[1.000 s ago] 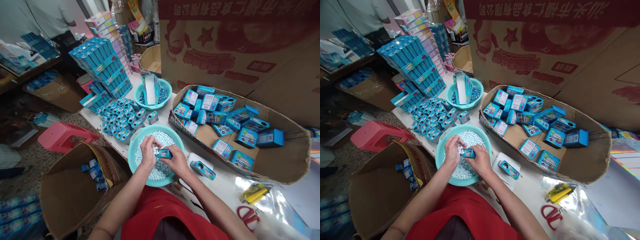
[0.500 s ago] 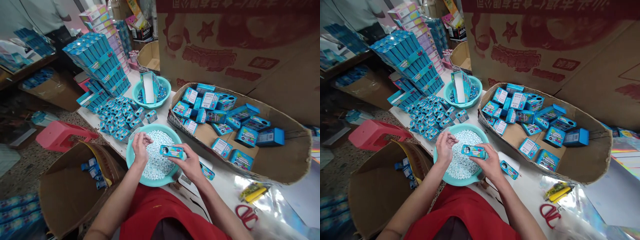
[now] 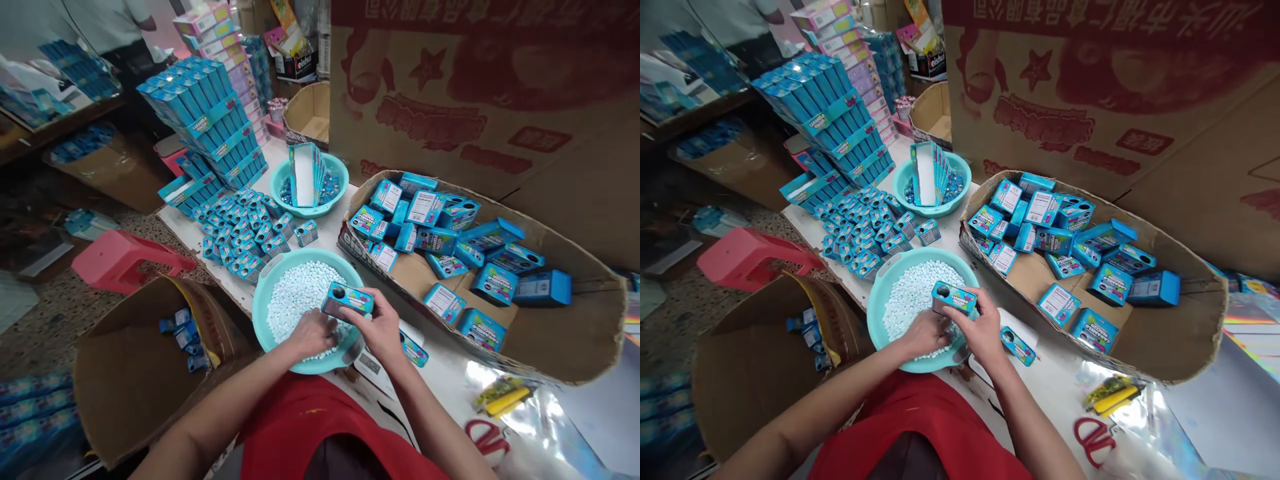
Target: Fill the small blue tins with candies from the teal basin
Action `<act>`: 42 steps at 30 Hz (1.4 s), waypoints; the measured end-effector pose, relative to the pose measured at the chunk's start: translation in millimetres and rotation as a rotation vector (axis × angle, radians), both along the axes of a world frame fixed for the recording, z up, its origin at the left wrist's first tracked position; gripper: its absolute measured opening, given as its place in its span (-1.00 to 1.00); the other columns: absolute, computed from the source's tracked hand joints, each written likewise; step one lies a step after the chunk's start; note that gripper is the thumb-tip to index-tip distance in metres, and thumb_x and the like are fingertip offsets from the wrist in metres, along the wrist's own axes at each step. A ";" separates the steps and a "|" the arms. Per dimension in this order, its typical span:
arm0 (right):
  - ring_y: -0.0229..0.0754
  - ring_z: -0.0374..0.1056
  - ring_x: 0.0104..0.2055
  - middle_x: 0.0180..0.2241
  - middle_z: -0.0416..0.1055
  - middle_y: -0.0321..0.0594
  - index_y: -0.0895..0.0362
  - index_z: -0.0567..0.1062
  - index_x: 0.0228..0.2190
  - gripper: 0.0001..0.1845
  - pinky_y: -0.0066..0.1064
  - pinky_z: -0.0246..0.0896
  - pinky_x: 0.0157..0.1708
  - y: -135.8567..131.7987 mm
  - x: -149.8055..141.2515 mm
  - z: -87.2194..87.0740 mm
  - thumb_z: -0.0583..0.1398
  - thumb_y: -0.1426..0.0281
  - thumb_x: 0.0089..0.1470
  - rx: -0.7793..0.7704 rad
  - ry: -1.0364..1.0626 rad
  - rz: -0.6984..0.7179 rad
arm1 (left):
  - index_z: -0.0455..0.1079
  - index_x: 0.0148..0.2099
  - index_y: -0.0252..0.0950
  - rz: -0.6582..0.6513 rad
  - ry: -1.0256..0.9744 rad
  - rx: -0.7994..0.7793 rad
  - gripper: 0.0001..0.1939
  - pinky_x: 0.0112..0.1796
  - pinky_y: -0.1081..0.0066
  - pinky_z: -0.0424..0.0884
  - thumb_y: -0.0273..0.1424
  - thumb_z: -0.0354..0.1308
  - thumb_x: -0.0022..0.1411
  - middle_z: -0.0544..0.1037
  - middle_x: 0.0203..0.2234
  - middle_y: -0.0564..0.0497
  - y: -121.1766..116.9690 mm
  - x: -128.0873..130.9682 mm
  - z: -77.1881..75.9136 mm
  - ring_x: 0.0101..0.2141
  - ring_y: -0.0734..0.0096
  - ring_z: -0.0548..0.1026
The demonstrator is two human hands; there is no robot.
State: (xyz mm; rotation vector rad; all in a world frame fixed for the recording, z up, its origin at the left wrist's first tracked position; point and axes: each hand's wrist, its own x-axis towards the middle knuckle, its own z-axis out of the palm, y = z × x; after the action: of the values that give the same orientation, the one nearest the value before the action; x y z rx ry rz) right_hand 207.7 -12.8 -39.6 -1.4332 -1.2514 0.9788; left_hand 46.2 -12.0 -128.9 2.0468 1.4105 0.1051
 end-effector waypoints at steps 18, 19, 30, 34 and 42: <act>-0.02 0.33 -0.21 -0.29 0.42 -0.17 0.07 0.41 -0.27 -0.71 -0.26 0.23 -0.22 -6.3 -34.3 -30.2 0.32 0.38 -0.10 0.020 -0.428 0.264 | 0.20 -0.45 -0.27 1.025 -1.482 -0.227 -0.78 -0.54 0.50 0.31 -0.27 0.17 0.01 0.29 -0.64 0.15 40.1 2.4 90.2 -0.62 0.54 0.35; -0.02 0.33 -0.21 -0.29 0.42 -0.17 0.07 0.41 -0.27 -0.69 -0.26 0.23 -0.22 -6.5 -35.3 -27.8 0.33 0.36 -0.10 0.028 -0.425 0.261 | 0.20 -0.44 -0.27 1.038 -1.475 -0.204 -0.78 -0.53 0.50 0.32 -0.28 0.17 0.01 0.30 -0.64 0.16 40.6 2.8 90.5 -0.62 0.55 0.34; -0.01 0.34 -0.19 -0.28 0.42 -0.17 0.08 0.42 -0.26 -0.65 -0.25 0.23 -0.20 -2.9 -31.6 -16.8 0.36 0.38 -0.14 0.032 -0.415 0.234 | 0.17 -0.44 -0.26 1.063 -1.411 -0.162 -0.72 -0.52 0.50 0.28 -0.26 0.23 -0.01 0.35 -0.65 0.16 42.1 6.9 92.3 -0.64 0.56 0.37; -0.03 0.34 -0.20 -0.29 0.41 -0.20 0.07 0.42 -0.27 -0.65 -0.27 0.23 -0.22 -3.4 -31.2 -14.5 0.36 0.40 -0.15 0.026 -0.409 0.254 | 0.18 -0.42 -0.25 1.061 -1.419 -0.124 -0.73 -0.52 0.50 0.28 -0.26 0.22 0.02 0.29 -0.70 0.20 42.2 7.8 94.4 -0.67 0.57 0.33; -0.04 0.33 -0.20 -0.30 0.40 -0.22 0.07 0.41 -0.28 -0.64 -0.28 0.21 -0.22 -0.8 -33.3 -13.5 0.37 0.42 -0.17 0.026 -0.378 0.227 | 0.26 -0.46 -0.32 1.049 -1.423 -0.125 -0.72 -0.53 0.51 0.28 -0.24 0.24 0.02 0.39 -0.59 0.10 41.1 9.7 100.3 -0.59 0.55 0.38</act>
State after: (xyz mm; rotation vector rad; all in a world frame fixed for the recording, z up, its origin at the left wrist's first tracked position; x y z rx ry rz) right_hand 174.4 -13.7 -53.2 -1.5252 -1.7268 0.8581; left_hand 56.0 29.2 -28.6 0.4810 1.1763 1.4785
